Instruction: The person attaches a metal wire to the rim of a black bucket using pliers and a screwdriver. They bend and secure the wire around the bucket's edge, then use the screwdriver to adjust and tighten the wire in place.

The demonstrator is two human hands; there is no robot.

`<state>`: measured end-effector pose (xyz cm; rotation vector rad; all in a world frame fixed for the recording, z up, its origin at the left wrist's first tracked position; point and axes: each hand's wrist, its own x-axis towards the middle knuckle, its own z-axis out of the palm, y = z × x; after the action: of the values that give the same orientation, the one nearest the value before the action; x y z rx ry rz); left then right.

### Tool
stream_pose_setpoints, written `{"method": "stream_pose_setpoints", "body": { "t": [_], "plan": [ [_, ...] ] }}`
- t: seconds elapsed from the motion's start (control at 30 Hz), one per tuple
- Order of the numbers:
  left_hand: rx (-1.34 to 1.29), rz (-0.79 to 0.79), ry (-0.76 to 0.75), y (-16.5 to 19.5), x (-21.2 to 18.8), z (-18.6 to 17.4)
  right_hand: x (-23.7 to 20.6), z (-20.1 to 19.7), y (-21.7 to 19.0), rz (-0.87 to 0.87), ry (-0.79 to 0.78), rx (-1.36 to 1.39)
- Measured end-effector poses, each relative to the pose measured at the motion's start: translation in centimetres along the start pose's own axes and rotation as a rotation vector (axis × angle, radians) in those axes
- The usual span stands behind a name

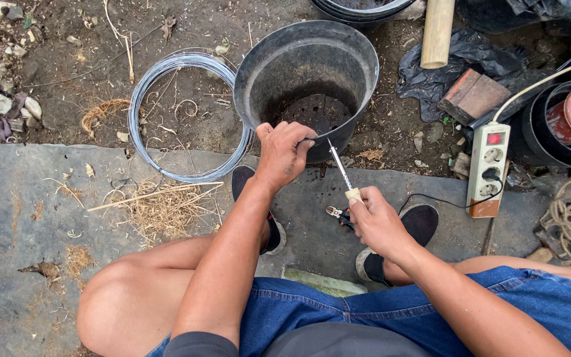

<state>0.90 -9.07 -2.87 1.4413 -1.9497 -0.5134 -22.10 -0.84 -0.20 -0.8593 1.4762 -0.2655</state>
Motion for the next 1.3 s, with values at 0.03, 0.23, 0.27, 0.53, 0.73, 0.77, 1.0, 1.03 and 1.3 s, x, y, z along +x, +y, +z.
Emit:
{"method": "stream_pose_setpoints", "body": {
  "t": [0.03, 0.23, 0.27, 0.53, 0.73, 0.77, 1.0, 1.03, 1.3],
  "plan": [
    [0.005, 0.004, -0.006, 0.0, 0.0, 0.0, 0.0, -0.1, 0.1, -0.005, -0.003, 0.002],
    [0.037, 0.068, 0.007, 0.2, -0.2, 0.6, 0.2, -0.6, 1.2, -0.032, 0.006, -0.035],
    [0.046, 0.073, 0.005, 0.2, -0.2, 0.6, 0.3, -0.8, 1.5, -0.046, 0.011, -0.062],
    [0.05, 0.084, 0.009, 0.4, -0.2, 0.9, 0.6, -1.0, 2.3, -0.364, 0.196, -0.545],
    [0.03, 0.054, 0.0, 0.6, -0.1, 0.8, 0.0, -1.7, 0.0, 0.152, -0.195, 0.384],
    [0.027, 0.044, -0.005, 0.7, -0.1, 0.7, -0.1, -1.9, -0.2, 0.211, -0.282, 0.566],
    [0.03, 0.048, 0.017, 0.8, 0.1, 0.8, 0.4, -1.3, 0.9, -0.365, 0.202, -0.582],
    [0.024, 0.044, 0.021, 0.7, 0.2, 0.9, 0.4, -1.2, 1.0, -0.344, 0.205, -0.606],
    [0.006, 0.019, 0.052, 0.5, 0.3, 1.0, 0.7, -1.4, -0.7, 0.051, -0.094, 0.172]
  ]
}}
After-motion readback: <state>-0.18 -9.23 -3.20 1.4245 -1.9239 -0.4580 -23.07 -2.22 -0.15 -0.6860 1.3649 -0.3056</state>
